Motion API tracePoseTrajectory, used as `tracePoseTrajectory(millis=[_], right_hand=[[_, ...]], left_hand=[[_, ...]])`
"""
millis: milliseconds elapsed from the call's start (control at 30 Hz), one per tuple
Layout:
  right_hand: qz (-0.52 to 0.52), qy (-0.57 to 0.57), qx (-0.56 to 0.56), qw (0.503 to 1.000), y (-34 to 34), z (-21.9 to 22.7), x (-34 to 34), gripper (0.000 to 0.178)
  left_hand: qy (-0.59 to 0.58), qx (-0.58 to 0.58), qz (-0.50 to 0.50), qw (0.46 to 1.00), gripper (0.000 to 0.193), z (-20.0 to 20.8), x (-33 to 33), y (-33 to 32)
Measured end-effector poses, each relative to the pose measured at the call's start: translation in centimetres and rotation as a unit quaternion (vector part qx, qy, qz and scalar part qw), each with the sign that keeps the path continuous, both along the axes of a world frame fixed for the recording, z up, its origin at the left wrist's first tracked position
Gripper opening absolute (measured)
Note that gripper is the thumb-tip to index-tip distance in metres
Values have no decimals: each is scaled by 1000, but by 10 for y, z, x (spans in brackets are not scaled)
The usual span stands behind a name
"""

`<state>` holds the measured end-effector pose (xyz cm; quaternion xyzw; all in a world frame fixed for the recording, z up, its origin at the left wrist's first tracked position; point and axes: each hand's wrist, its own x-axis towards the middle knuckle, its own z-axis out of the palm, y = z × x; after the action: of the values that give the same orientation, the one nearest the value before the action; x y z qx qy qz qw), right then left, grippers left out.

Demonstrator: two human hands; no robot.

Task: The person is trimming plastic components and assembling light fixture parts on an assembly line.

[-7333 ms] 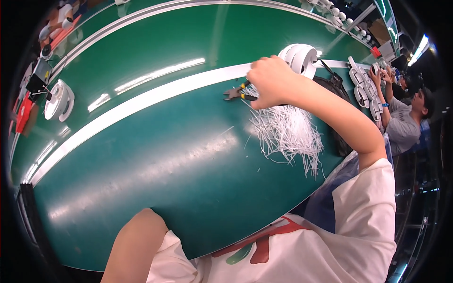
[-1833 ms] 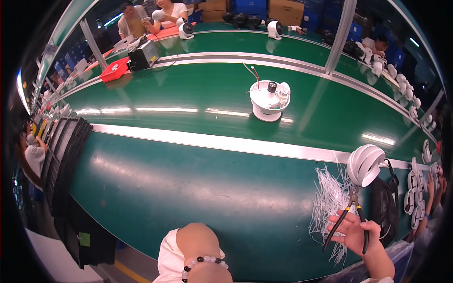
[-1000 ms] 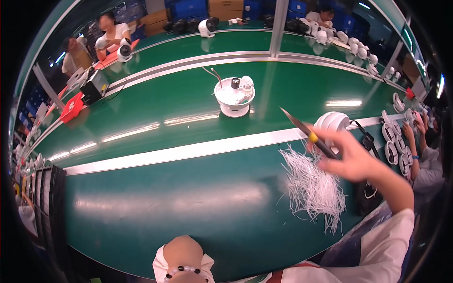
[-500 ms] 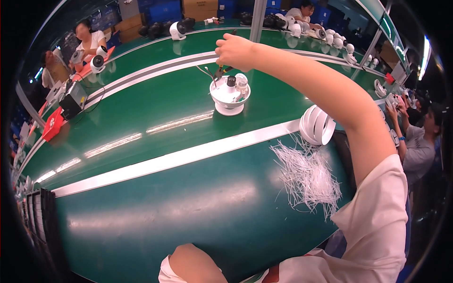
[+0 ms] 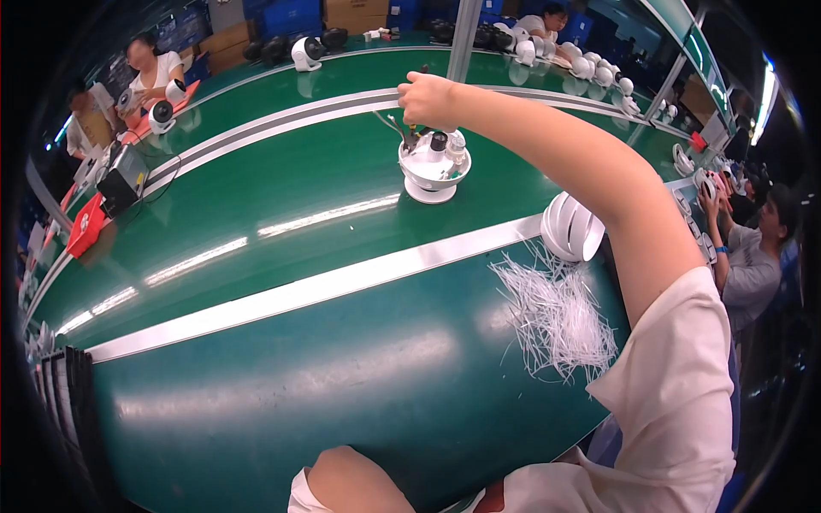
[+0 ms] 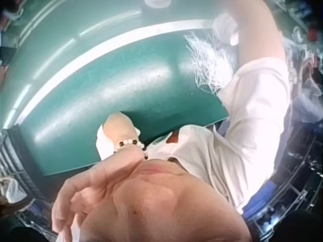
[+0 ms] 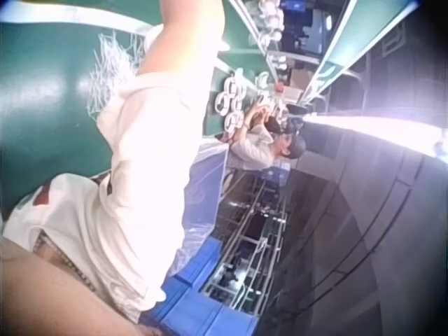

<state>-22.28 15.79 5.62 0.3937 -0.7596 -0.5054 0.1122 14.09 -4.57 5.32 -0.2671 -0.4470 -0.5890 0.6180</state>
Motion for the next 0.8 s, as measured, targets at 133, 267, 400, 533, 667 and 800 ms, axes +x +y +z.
tracePoseTrajectory(millis=[133,267,400,533,667,800], right_hand=[[-15,-29,17,999,2,6,2,28],[-21,-24,41,999,8,12,-2,31],[-34,-26,49,998,15,9,-5,32],[-34,-22,58,997,22,9,-7,30],[-30,-23,55,998,31,6,-8,26],[-25,8,48,999,42,1,-15,29]], left_hand=[[7,1,2,1000,35,-4,-5,2],[14,0,2,1000,35,-4,-7,2],[23,1,1,1000,35,-5,-9,2],[32,5,1,999,35,-5,-10,2],[40,9,2,999,35,-6,-11,1],[47,12,8,999,35,-7,-13,-1]])
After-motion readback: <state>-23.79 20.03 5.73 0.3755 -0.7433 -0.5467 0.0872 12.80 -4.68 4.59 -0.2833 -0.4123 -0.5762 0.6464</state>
